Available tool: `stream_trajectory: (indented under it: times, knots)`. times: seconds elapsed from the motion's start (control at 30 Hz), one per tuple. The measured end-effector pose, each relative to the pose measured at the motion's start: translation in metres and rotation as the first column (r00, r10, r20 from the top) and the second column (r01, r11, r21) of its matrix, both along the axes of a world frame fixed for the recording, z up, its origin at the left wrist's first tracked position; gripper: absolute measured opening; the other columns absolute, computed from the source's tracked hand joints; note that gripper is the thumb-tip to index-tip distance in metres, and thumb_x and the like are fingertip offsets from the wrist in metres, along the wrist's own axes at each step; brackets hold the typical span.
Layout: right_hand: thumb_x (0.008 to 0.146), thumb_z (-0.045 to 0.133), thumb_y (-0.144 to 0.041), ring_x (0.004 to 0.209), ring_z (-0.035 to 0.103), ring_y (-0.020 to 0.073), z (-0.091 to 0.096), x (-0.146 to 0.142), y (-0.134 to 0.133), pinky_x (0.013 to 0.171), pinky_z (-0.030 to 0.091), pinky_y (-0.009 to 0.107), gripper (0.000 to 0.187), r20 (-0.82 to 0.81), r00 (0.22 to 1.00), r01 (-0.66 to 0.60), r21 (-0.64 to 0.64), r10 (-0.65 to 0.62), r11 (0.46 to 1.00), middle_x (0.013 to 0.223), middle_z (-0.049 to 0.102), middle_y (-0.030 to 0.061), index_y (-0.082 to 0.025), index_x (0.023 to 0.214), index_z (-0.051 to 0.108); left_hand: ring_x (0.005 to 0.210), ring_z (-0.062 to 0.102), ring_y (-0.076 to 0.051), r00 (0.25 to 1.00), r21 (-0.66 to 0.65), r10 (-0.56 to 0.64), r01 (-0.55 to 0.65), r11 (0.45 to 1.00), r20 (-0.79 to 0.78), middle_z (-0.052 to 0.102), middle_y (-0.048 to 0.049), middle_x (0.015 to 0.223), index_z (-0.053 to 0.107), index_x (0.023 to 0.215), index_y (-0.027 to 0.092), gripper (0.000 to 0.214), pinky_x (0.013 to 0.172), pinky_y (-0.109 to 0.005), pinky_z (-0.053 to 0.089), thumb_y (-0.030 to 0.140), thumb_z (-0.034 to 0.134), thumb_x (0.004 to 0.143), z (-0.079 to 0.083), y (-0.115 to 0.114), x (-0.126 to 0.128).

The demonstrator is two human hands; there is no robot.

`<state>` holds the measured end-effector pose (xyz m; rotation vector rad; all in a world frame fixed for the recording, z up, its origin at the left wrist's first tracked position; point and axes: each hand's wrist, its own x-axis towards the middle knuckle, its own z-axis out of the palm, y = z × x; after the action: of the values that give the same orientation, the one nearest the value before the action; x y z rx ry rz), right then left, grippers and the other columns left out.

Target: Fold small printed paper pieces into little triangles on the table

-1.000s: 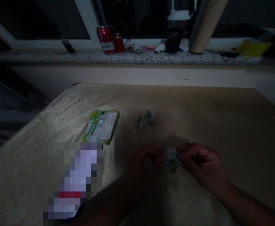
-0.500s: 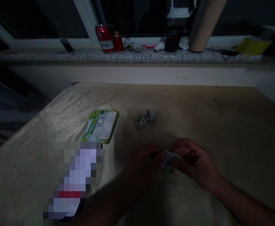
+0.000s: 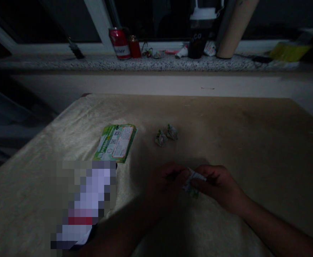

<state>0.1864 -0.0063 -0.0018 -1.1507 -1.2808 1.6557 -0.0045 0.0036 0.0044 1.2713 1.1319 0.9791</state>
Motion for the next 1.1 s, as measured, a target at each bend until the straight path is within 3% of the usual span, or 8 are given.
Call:
stream_trajectory:
  times: [0.57, 1.1]
  knots:
    - [0.083, 0.079, -0.055, 0.056, 0.040, 0.0089, -0.0014, 0.0003, 0.0006, 0.052, 0.031, 0.024, 0.044, 0.034, 0.999, -0.037, -0.043, 0.038, 0.998, 0.061, 0.049, -0.0041, -0.016, 0.068, 0.063, 0.067, 0.065, -0.016, 0.999, -0.031, 0.029, -0.029, 0.999, 0.014, 0.074, -0.0028, 0.073, 0.078, 0.081, 0.018, 0.018, 0.063, -0.027, 0.051, 0.034, 0.071, 0.084, 0.0023, -0.0017, 0.0013]
    - [0.084, 0.080, -0.046, 0.054, 0.042, 0.0078, 0.0027, -0.0006, -0.0025, 0.049, 0.033, 0.020, 0.037, 0.063, 0.998, -0.016, 0.036, 0.014, 0.999, 0.061, 0.054, -0.0024, -0.015, 0.070, 0.066, 0.069, 0.060, -0.015, 0.998, 0.032, 0.001, -0.003, 0.999, 0.071, 0.068, -0.0015, 0.074, 0.076, 0.081, 0.017, 0.018, 0.065, -0.027, 0.048, 0.033, 0.071, 0.088, -0.0018, -0.0046, -0.0008]
